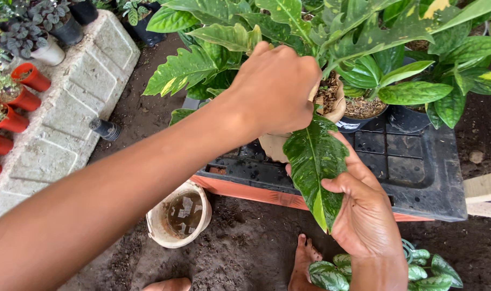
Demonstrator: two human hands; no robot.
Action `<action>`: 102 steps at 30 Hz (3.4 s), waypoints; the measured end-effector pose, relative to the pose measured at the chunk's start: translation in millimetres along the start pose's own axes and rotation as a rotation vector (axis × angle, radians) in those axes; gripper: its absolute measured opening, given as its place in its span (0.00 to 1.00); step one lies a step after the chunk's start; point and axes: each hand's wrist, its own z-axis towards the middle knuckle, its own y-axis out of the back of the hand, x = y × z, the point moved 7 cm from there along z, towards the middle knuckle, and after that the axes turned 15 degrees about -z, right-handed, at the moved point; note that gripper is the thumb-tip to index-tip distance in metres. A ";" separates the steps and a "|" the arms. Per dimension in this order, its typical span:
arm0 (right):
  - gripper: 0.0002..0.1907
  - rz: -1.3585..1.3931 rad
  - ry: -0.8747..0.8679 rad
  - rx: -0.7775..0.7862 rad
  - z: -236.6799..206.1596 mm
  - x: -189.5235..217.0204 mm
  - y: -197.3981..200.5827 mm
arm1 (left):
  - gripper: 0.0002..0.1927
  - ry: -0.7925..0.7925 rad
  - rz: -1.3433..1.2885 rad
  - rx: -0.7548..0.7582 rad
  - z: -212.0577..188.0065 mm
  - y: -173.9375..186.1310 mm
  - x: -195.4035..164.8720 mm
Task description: The person wipes the leaves of a potted plant one at a time, holding each leaf steady with one hand while rubbing it with a yellow sponge held in the other hand. The potted plant sits on a black tray, and a bucket of water rests on the ground beside the work area.
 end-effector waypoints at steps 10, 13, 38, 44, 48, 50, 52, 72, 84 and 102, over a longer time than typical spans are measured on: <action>0.42 -0.045 -0.005 -0.036 2.9 -1.3 2.3 | 0.17 0.259 -0.132 0.141 26.0 -19.4 25.7; 0.42 -0.036 -0.010 -0.033 3.0 -1.2 0.1 | 0.22 0.233 -0.084 0.106 28.6 -17.2 23.5; 0.43 -0.037 -0.015 -0.005 4.4 -0.5 -2.9 | 0.21 0.206 0.032 0.191 26.9 -16.0 23.2; 0.42 -0.013 0.005 0.006 4.1 1.1 -5.0 | 0.11 0.248 -0.132 0.210 17.2 -13.5 28.8; 0.42 0.027 0.018 0.011 3.3 3.0 -6.6 | 0.10 0.124 -0.069 0.226 13.2 -11.3 21.7; 0.42 -0.008 0.001 -0.015 3.2 2.3 -4.9 | 0.08 0.127 -0.258 0.316 10.0 -17.4 18.1; 0.42 -0.025 -0.006 -0.029 2.6 1.9 -3.6 | 0.08 0.077 -0.128 0.224 10.5 -10.1 14.9; 0.42 0.028 0.027 -0.016 3.2 3.7 -4.2 | 0.07 0.162 -0.173 0.132 16.7 -8.3 13.9; 0.43 0.014 0.008 -0.006 4.2 1.4 -2.2 | 0.07 0.086 -0.085 0.219 15.3 -21.4 11.1; 0.44 0.023 0.058 0.049 2.9 5.0 -6.3 | 0.09 -0.219 -0.107 0.112 -24.7 11.1 -9.3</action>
